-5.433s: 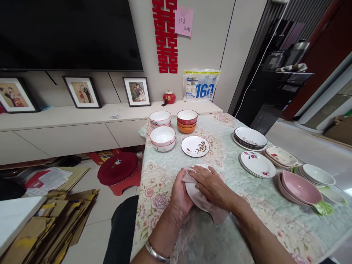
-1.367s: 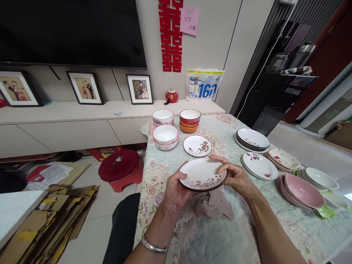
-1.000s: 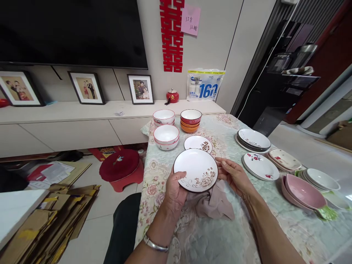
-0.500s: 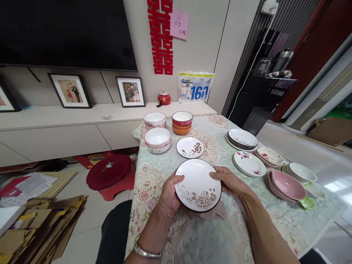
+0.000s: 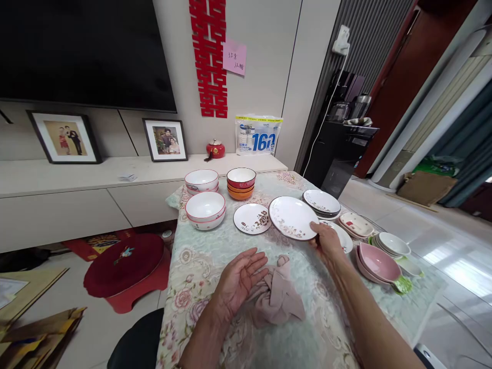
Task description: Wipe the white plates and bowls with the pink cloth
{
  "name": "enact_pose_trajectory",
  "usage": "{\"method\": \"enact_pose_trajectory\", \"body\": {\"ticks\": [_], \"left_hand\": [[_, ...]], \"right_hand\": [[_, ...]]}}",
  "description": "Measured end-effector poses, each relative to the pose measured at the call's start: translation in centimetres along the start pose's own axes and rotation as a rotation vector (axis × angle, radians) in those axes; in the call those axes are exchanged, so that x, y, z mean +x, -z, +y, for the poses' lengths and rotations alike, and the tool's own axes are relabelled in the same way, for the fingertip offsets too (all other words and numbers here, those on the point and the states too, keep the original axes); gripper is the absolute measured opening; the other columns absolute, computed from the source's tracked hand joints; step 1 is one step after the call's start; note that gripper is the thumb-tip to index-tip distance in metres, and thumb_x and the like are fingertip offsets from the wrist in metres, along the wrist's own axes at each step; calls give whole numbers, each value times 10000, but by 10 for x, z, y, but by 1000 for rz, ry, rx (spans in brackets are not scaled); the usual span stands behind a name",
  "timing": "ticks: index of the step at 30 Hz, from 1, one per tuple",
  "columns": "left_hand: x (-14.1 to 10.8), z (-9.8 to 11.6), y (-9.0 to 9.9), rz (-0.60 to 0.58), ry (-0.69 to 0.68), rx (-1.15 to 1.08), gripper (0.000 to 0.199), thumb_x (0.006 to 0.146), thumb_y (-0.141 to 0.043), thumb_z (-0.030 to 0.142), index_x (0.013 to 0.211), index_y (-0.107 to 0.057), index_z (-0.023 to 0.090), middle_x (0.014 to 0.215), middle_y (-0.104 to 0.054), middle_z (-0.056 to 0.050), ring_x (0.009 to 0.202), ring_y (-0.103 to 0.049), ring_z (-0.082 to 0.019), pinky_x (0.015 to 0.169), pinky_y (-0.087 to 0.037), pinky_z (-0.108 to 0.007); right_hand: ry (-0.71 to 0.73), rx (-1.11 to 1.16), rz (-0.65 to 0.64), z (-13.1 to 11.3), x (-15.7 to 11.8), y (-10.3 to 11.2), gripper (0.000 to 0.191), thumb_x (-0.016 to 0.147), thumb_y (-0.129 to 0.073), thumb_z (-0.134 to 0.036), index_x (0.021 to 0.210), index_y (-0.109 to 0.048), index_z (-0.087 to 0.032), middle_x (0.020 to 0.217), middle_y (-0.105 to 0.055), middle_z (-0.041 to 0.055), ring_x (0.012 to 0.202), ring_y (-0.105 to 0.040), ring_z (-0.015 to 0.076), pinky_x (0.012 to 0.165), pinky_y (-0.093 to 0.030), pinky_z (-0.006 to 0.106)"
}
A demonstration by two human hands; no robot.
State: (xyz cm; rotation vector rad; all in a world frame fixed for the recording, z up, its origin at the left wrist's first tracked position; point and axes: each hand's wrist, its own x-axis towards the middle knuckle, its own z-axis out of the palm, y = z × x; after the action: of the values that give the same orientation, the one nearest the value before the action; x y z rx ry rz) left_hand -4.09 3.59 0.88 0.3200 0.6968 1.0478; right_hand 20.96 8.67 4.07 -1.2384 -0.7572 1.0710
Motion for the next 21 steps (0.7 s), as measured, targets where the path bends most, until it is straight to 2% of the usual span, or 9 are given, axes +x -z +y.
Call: {"method": "enact_pose_trajectory", "body": {"ticks": [6,10,13,15,17,18,21], "left_hand": [[1,-1,-2,-3,-11,29,223,780,-608,87,1001,-639,93,1053,-702,-208,976,-693,-285,942,-506,-463],[4,-2,-1,-8,-16,53,250,785,-613,89,1035,-619,93,1045,-711,-191,954,-699,-272,944,-508,-458],[5,-2,-2,-5,-11,70,254,783,-619,91,1037,-612,90,1047,-711,-192,951,-699,-272,937,-515,-441],[5,-2,-2,-3,-12,79,248,785,-620,96,1033,-612,96,1045,-712,-187,944,-701,-268,926,-522,-428],[5,-2,-3,1,-6,88,243,785,-623,98,1027,-614,104,1044,-714,-181,932,-704,-261,918,-528,-418],[5,-2,-4,3,-1,91,241,784,-623,98,1025,-614,106,1045,-714,-180,927,-706,-258,915,-529,-415],[5,-2,-5,9,6,94,249,785,-624,101,1033,-609,101,1053,-710,-188,913,-709,-252,902,-535,-406]], "right_hand": [[57,-38,409,-43,51,36,238,662,-632,-131,661,-408,-209,420,-426,-74,325,-382,64,282,-260,174],[11,-84,574,-56,77,52,187,715,-628,-105,701,-460,-187,449,-413,-70,359,-401,84,290,-266,191],[-52,-107,615,-56,90,60,93,809,-636,-162,854,-567,-117,649,-576,20,514,-533,122,399,-426,229],[-98,-117,615,-53,95,63,235,882,-612,-265,1055,-591,-108,940,-641,81,757,-626,165,615,-546,310],[-139,-125,608,-50,99,66,335,919,-574,-339,1195,-560,-151,1162,-599,86,968,-618,198,807,-544,395],[-155,-128,604,-49,101,68,354,924,-565,-354,1223,-549,-166,1210,-580,85,1017,-604,207,849,-531,417],[-185,-141,590,-45,105,73,352,921,-567,-354,1221,-553,-171,1218,-578,92,1027,-600,214,851,-530,423]]}}
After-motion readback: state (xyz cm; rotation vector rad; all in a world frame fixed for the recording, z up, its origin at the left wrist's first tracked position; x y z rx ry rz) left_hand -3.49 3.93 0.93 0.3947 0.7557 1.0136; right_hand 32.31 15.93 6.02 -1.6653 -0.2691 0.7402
